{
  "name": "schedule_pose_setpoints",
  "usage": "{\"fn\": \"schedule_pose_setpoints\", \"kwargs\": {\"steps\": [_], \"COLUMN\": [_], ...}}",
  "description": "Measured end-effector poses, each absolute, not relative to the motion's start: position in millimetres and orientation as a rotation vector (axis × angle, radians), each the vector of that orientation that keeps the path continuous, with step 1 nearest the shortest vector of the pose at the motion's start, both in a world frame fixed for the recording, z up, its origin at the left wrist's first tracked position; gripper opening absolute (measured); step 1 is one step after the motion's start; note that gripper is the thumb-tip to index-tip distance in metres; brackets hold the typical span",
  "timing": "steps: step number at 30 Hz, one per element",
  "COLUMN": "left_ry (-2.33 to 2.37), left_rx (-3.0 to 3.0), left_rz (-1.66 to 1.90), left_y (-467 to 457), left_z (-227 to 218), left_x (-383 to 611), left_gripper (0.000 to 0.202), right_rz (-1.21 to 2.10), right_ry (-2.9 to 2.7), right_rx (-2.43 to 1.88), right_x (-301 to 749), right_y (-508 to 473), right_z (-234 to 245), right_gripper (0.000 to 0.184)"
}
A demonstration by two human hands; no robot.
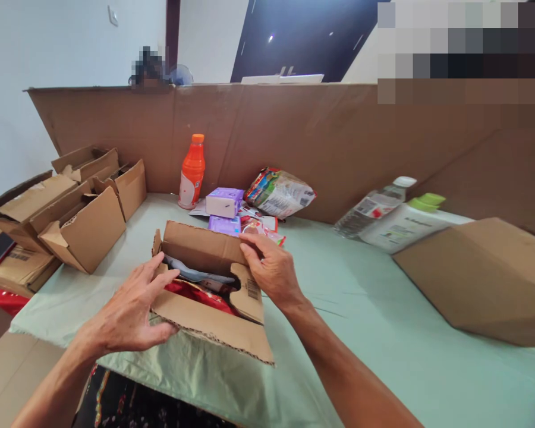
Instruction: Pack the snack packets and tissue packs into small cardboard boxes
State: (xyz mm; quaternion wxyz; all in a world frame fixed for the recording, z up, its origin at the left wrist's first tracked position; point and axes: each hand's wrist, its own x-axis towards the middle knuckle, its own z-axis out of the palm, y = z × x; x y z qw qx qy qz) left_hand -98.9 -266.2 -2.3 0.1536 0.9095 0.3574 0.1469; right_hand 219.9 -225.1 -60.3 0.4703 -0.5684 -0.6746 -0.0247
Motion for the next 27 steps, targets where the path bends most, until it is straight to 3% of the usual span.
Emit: {"fn": "schedule_pose_setpoints", "kwargs": {"steps": [15, 19, 27], "left_ry": [1.034, 1.028, 0.929], "left_rx": [2.612, 2.558, 2.655], "left_rz": [0.778, 0.728, 0.465], "left_y": [-260, -255, -252], "left_z": [-14, -19, -14], "left_x": [-95, -97, -97], "left_gripper": [0.077, 0.079, 0.062], "right_rz": [-0.085, -0.093, 0.084], "right_ry": [-1.669, -1.661, -1.589], "right_rx": [-1.357, -1.35, -1.366], "right_x": [223, 223, 225], "right_y": [-225, -226, -223], "right_z": [-68, -67, -67], "right_gripper": [0.03, 0.028, 0.03]}}
